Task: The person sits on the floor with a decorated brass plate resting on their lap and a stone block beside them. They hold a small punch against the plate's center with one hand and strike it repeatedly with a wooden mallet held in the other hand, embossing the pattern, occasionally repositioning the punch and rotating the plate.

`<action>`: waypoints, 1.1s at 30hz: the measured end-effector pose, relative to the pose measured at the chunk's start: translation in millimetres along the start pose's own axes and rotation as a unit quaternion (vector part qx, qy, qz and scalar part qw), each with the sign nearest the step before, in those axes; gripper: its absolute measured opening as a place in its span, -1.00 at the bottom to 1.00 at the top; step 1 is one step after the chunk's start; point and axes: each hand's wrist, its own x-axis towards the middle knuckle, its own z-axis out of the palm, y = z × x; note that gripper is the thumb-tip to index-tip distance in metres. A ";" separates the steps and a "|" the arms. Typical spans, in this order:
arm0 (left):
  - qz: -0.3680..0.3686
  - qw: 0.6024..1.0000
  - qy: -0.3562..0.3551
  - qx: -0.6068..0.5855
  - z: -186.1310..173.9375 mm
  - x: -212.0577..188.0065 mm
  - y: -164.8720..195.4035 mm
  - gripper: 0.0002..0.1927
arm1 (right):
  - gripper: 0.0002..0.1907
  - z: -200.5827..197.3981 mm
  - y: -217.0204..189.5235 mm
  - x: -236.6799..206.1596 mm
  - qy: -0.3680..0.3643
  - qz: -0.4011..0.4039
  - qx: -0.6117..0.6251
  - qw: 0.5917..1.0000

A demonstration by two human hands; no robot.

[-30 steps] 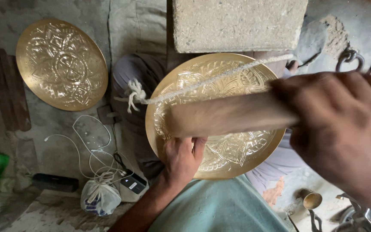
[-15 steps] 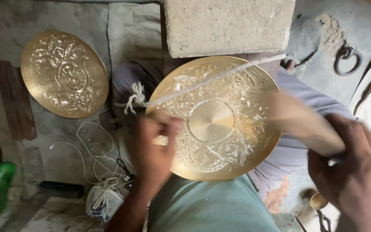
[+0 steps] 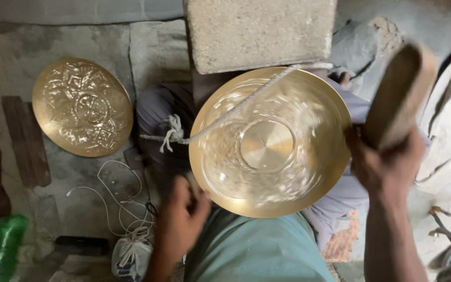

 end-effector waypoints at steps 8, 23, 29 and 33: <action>0.256 0.965 -0.026 0.046 -4.3 -24.5 16.9 -0.72 | -0.60 12.2 -44.8 39.0 -0.117 -0.139 0.066 0.981; 0.375 0.916 -0.088 -0.114 83.3 72.4 84.8 -0.73 | -0.43 -68.2 -11.4 -22.9 -0.024 -0.066 -0.276 0.959; 0.343 0.923 -0.107 -0.136 86.5 72.2 73.5 -0.66 | -0.51 -63.5 -43.4 -11.0 -0.009 -0.307 -0.416 0.856; 0.345 0.928 -0.080 -0.112 87.9 68.5 72.3 -0.68 | -0.51 -59.5 -61.9 -9.5 -0.060 -0.295 -0.248 0.921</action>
